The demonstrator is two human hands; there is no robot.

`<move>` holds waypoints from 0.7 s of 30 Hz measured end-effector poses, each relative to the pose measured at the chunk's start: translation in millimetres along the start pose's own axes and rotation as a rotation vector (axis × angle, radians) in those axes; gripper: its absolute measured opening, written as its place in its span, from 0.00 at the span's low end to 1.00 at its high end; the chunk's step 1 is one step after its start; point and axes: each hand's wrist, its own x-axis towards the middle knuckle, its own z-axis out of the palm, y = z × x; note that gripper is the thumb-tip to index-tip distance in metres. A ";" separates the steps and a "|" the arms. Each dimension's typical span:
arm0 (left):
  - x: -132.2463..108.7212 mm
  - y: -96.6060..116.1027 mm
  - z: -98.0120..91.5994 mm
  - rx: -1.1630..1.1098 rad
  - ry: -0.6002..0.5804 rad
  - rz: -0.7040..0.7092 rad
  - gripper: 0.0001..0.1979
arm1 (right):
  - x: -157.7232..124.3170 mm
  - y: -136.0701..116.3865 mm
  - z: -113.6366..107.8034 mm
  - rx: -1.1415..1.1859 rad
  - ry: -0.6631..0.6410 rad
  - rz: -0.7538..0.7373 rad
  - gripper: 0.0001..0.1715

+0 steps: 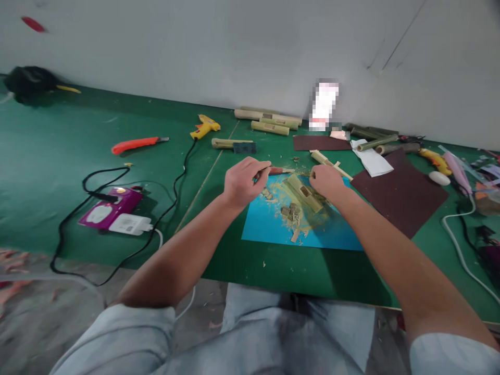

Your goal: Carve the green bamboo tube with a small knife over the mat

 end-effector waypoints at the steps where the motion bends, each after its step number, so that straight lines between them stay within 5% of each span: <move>1: -0.3 -0.1 0.1 0.004 -0.007 -0.003 0.09 | -0.1 0.6 -0.2 0.006 0.006 0.004 0.14; 5: -1.6 0.8 0.9 0.009 -0.019 -0.003 0.09 | -10.0 0.9 -7.6 0.036 0.049 0.009 0.12; 10: -2.1 8.5 2.2 -0.046 -0.049 -0.005 0.09 | -54.3 0.2 -23.8 0.163 0.208 0.033 0.11; 14: -3.6 16.1 5.4 -0.107 -0.064 0.006 0.09 | -90.2 -1.6 -24.2 0.135 0.158 0.071 0.20; 21: -10.4 34.8 12.9 -0.184 -0.110 -0.009 0.08 | -102.6 -5.9 -4.7 0.104 0.088 0.016 0.16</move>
